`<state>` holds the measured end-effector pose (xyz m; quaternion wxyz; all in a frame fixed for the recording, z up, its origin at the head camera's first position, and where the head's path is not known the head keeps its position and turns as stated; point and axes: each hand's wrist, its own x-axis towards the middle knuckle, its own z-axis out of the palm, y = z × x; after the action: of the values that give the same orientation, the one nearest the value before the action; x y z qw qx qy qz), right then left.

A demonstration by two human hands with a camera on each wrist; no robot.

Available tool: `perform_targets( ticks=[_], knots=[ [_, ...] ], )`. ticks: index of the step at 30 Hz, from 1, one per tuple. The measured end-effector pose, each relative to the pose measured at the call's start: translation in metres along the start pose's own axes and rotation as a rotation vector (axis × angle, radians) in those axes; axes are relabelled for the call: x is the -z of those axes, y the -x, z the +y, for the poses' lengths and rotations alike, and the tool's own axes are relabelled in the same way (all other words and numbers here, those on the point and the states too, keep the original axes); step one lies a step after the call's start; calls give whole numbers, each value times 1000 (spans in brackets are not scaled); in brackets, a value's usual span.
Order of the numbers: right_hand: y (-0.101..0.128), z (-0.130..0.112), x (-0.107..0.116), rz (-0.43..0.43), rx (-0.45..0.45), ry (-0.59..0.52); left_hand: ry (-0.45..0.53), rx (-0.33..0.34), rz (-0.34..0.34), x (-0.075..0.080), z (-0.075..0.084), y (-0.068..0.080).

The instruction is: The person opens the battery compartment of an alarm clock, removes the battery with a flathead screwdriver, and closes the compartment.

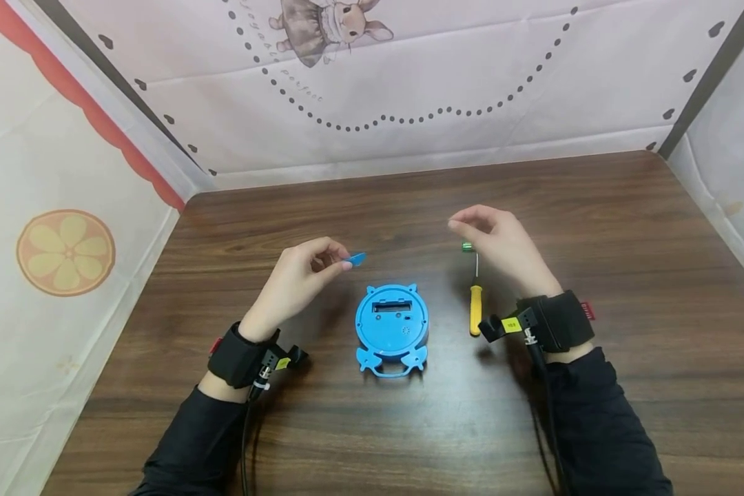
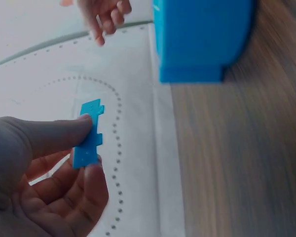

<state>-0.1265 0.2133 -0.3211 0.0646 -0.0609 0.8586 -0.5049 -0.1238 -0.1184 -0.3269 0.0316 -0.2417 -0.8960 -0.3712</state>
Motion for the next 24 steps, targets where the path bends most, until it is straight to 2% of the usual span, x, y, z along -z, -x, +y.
perform_targets(
  ticks=[5,10,15,24],
  knots=[
    [9,-23,-18,-98,106,70,47,-47,14,-1,15,2],
    [13,-33,-37,-199,171,125,63,-95,8,-2,28,7],
    [16,-36,-50,-242,198,127,66,-140,-7,-4,35,10],
    [15,-34,-62,-239,267,120,55,-170,-46,-10,39,12]
  ],
)
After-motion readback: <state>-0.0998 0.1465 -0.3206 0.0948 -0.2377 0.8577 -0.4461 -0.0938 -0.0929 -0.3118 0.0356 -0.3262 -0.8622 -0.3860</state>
